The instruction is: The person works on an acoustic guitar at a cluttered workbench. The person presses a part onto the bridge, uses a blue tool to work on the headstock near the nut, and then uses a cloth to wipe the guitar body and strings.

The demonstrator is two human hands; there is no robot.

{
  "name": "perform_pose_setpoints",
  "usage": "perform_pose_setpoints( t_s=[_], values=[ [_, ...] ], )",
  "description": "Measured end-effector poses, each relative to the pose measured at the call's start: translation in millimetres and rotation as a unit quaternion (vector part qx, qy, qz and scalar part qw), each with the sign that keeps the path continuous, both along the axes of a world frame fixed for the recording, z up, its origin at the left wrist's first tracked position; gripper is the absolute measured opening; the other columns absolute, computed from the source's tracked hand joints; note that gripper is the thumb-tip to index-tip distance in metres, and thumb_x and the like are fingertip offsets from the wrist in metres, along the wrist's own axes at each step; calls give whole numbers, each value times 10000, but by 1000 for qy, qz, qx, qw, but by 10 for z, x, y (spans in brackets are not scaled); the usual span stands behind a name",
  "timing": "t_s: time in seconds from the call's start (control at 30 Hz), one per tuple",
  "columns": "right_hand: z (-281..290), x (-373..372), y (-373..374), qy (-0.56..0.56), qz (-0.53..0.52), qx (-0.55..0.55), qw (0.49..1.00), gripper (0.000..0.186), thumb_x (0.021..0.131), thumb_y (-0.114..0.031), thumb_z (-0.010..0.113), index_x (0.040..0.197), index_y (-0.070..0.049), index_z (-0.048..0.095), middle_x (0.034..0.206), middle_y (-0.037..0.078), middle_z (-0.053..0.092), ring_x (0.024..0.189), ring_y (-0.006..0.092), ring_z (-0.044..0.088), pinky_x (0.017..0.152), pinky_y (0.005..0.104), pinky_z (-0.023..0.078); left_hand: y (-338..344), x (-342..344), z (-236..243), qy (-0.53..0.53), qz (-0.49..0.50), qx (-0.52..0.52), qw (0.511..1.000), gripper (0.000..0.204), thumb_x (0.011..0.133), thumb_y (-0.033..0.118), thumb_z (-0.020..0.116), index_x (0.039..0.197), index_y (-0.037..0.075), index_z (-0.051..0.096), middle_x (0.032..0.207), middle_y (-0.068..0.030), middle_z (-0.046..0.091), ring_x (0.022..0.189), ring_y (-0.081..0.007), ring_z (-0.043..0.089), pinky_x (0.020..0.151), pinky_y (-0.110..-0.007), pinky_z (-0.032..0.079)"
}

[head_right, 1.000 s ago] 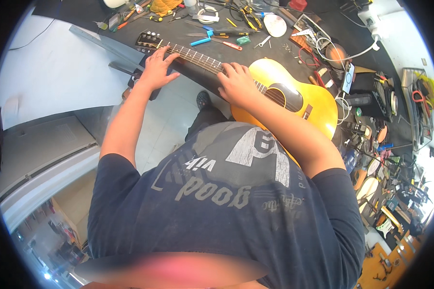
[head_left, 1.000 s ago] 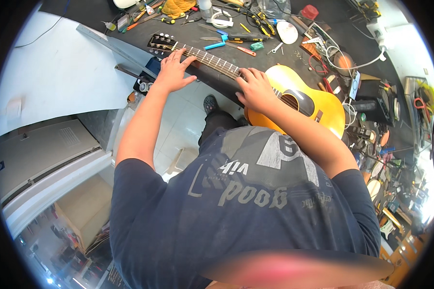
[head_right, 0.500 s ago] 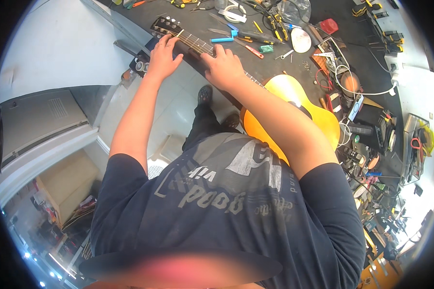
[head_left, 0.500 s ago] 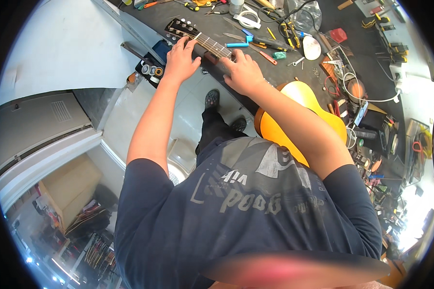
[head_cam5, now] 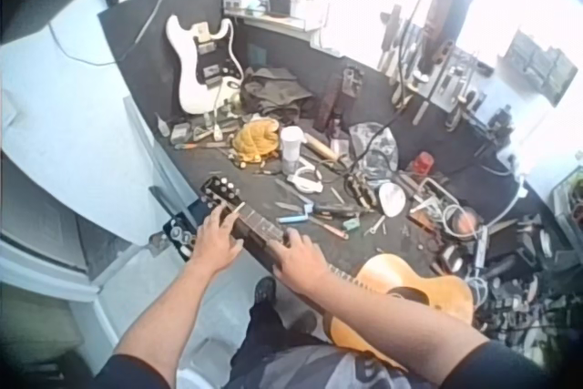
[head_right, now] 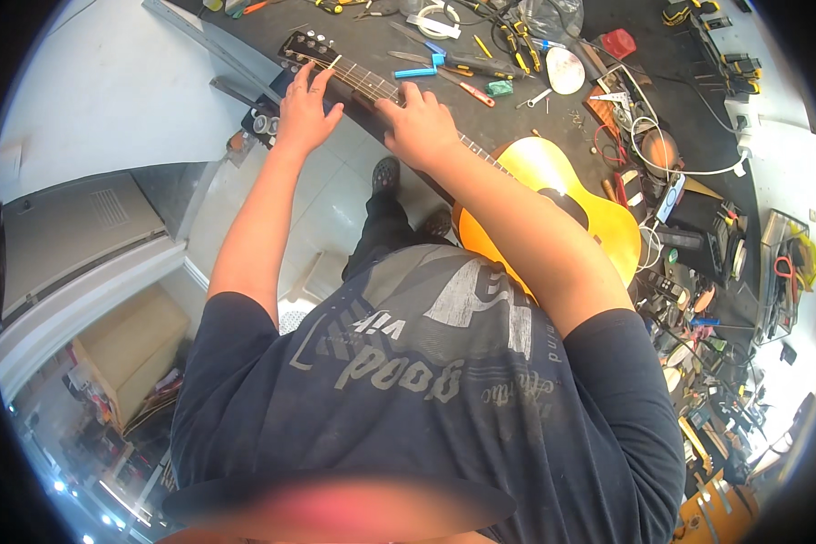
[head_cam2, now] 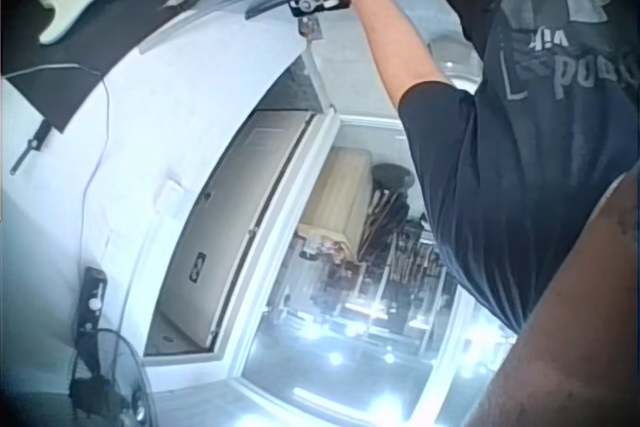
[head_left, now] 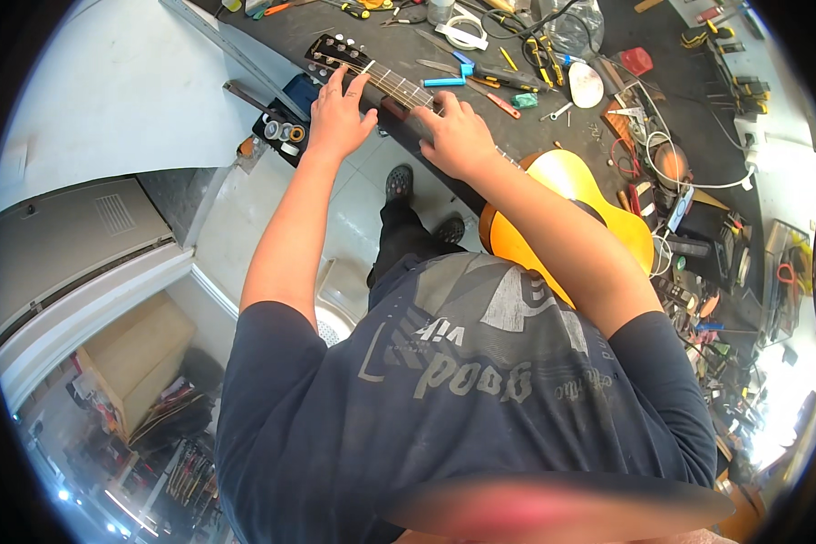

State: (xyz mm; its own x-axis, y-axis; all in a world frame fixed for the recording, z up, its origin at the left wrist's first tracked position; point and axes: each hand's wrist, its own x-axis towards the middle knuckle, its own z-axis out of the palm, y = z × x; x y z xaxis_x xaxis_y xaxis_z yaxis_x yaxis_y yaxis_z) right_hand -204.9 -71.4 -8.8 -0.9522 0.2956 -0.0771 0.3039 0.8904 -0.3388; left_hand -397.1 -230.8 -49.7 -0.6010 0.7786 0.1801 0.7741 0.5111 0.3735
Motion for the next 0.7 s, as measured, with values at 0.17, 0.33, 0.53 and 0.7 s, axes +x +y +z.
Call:
perform_pose_setpoints(
  t_s=[0.17,0.33,0.53,0.7],
  values=[
    [24,-2,-19,-10,-3,-7,1000,594,858,-283,765,1419,-246,573,1432,172,494,1267,384,553,1016,524,520,-13,8,-6,16,4,-47,999,679,835,284,807,1468,236,567,1623,-199,375,1450,-407,424,1109,-569,442],
    [-24,20,-36,9,-17,-3,1000,621,849,-296,785,1425,-223,564,1441,167,488,1280,384,545,1035,526,514,57,-5,76,31,4,-60,998,677,834,291,805,1466,242,569,1632,-197,364,1455,-417,413,1112,-577,437],
    [20,-9,-36,-6,-28,-29,999,616,846,-281,783,1420,-211,570,1441,152,493,1279,380,547,1043,526,514,68,65,57,19,12,-65,998,692,820,292,813,1467,269,570,1638,-199,351,1463,-415,401,1129,-585,418],
    [9,4,-37,1,-29,-22,999,599,847,-279,782,1404,-193,577,1434,148,499,1273,381,551,1037,529,518,72,63,34,21,15,-70,997,732,811,291,823,1490,278,549,1649,-201,339,1482,-410,374,1139,-593,403]
  ],
)
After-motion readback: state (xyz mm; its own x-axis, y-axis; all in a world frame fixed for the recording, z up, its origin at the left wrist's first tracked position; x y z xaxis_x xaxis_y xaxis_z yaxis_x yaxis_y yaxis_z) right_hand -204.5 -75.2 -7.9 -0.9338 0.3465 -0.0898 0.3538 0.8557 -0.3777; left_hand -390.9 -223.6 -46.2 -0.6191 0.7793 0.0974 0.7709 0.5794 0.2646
